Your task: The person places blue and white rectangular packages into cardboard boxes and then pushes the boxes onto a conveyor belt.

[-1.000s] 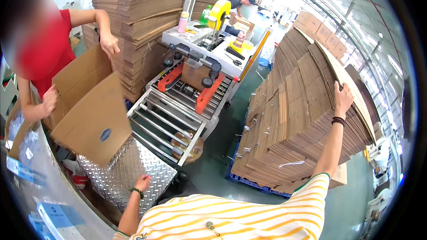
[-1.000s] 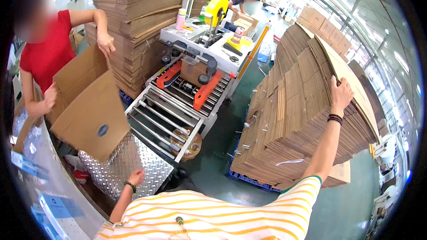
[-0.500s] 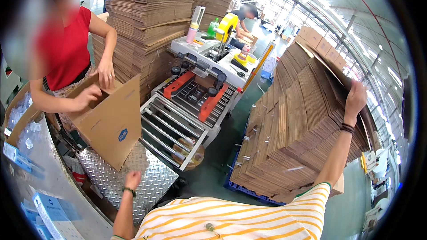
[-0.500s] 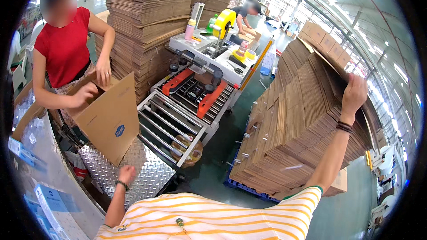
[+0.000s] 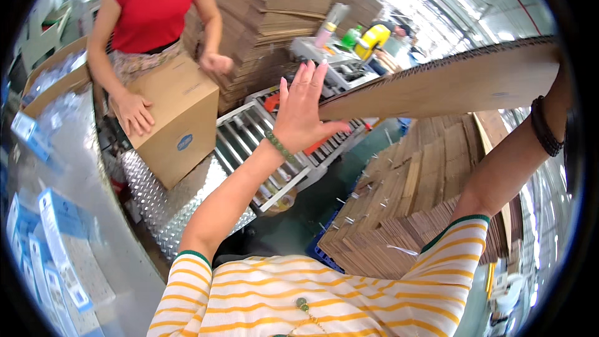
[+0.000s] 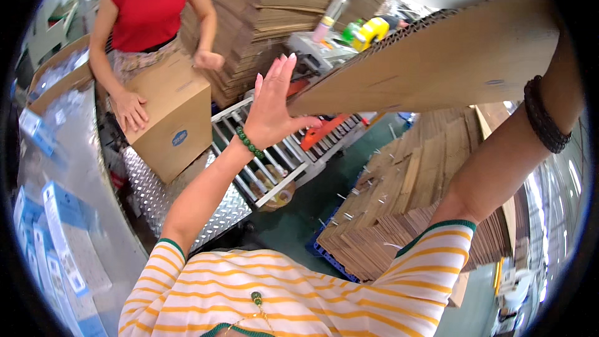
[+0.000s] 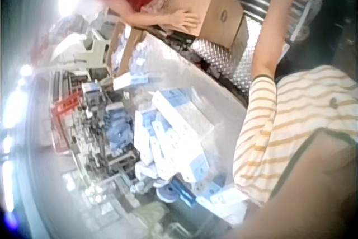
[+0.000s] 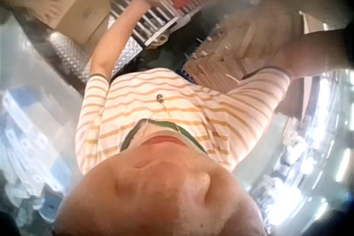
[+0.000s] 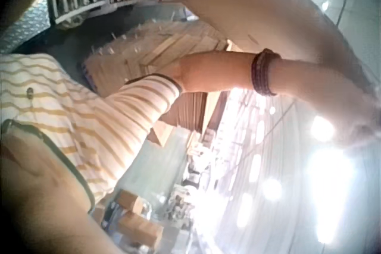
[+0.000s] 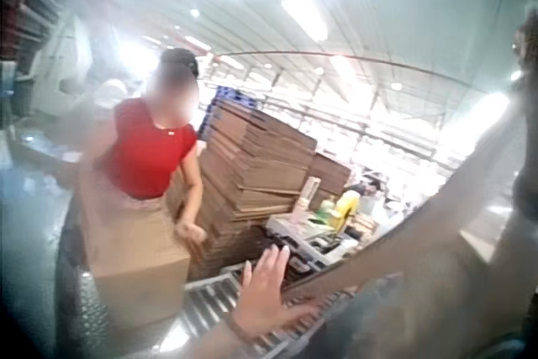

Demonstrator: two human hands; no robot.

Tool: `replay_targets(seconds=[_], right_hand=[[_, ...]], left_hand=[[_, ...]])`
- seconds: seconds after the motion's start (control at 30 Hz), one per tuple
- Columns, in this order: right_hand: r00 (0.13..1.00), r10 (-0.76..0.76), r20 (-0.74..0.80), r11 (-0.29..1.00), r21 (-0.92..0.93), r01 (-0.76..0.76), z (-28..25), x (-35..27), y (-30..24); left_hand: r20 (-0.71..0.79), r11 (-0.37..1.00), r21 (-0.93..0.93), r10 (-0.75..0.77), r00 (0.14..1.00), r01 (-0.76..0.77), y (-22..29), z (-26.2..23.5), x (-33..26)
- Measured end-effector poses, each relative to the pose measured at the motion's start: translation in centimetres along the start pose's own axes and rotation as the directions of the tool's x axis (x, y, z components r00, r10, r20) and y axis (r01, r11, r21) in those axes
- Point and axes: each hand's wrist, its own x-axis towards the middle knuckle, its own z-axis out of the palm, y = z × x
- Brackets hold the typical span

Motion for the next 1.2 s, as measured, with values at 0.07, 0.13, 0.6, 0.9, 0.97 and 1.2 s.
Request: replay_targets(seconds=[0.07,0.13,0.6,0.9,0.97,1.2], right_hand=[[0.994,0.11,-0.005,0.991,0.078,-0.109,1.7,-1.9,-2.2],[0.971,0.239,0.008,0.953,0.191,-0.236,2.6,-4.9,-5.6],[0.188,-0.871,0.455,0.077,0.504,-0.86,-5.2,-26.2,-43.9],[0.231,-0.937,0.262,0.162,0.913,-0.375,3.0,-28.4,-41.7],[0.298,-0.877,0.378,0.278,0.903,-0.329,2.1,-26.5,-38.2],[0.181,-0.946,-0.268,-0.322,0.823,-0.468,-13.9,-28.1,-39.6]], left_hand=[[-0.045,0.948,-0.288,-0.155,0.987,0.136,-1.8,-2.9,-2.1],[-0.117,0.997,0.061,-0.034,0.993,0.042,-1.9,-7.9,-5.0],[0.001,0.262,0.962,-0.284,0.959,0.076,-6.0,-18.8,-16.5],[-0.055,0.574,0.816,-0.027,0.998,0.06,-5.8,-20.0,-17.8],[-0.015,0.711,0.704,0.018,1.0,-0.002,-5.0,-20.3,-14.8],[0.81,0.931,0.336,-0.208,0.548,-0.144,-5.2,-9.3,-19.5]])
